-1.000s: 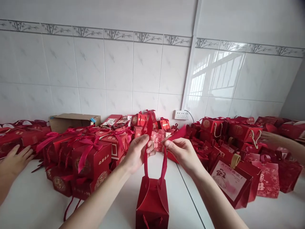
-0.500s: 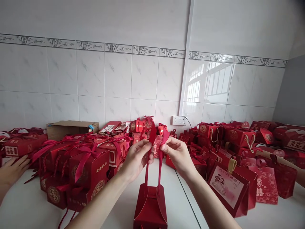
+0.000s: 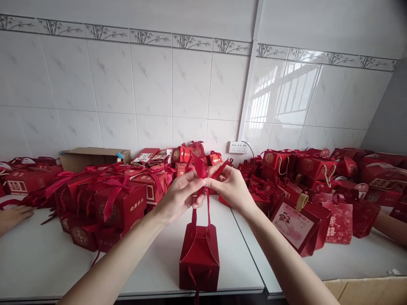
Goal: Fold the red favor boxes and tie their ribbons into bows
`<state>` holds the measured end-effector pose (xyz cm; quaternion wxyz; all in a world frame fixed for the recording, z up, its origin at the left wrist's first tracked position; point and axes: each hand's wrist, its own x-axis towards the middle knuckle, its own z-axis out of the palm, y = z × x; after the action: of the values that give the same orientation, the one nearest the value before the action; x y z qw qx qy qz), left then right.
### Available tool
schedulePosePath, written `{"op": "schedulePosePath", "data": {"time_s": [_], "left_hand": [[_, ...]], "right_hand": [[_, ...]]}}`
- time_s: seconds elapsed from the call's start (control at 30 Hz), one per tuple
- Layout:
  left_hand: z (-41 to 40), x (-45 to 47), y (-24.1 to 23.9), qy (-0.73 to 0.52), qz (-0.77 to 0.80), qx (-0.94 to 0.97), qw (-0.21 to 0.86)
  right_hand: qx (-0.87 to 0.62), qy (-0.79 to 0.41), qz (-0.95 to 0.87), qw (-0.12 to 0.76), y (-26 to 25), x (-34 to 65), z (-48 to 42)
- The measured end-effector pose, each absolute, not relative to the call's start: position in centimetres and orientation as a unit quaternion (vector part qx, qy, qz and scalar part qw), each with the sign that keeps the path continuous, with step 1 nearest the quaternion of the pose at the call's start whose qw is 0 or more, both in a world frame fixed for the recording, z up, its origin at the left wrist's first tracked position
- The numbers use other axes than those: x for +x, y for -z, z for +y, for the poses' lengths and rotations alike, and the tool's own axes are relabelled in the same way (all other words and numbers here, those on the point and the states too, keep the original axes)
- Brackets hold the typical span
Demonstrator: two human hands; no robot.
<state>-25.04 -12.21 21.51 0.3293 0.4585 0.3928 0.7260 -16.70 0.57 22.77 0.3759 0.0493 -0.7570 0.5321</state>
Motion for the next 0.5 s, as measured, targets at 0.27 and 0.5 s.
{"op": "schedulePosePath", "data": {"time_s": [0.27, 0.5], "left_hand": [[-11.7, -25.0, -22.1, -0.735, 0.399, 0.394, 0.382], [-11.6, -25.5, -21.9, -0.765, 0.416, 0.385, 0.306]], "right_hand": [[0.073, -0.478, -0.775, 0.407, -22.5, -16.8, 0.3], [0.138, -0.160, -0.794, 0.570, -20.3, -16.0, 0.2]]}}
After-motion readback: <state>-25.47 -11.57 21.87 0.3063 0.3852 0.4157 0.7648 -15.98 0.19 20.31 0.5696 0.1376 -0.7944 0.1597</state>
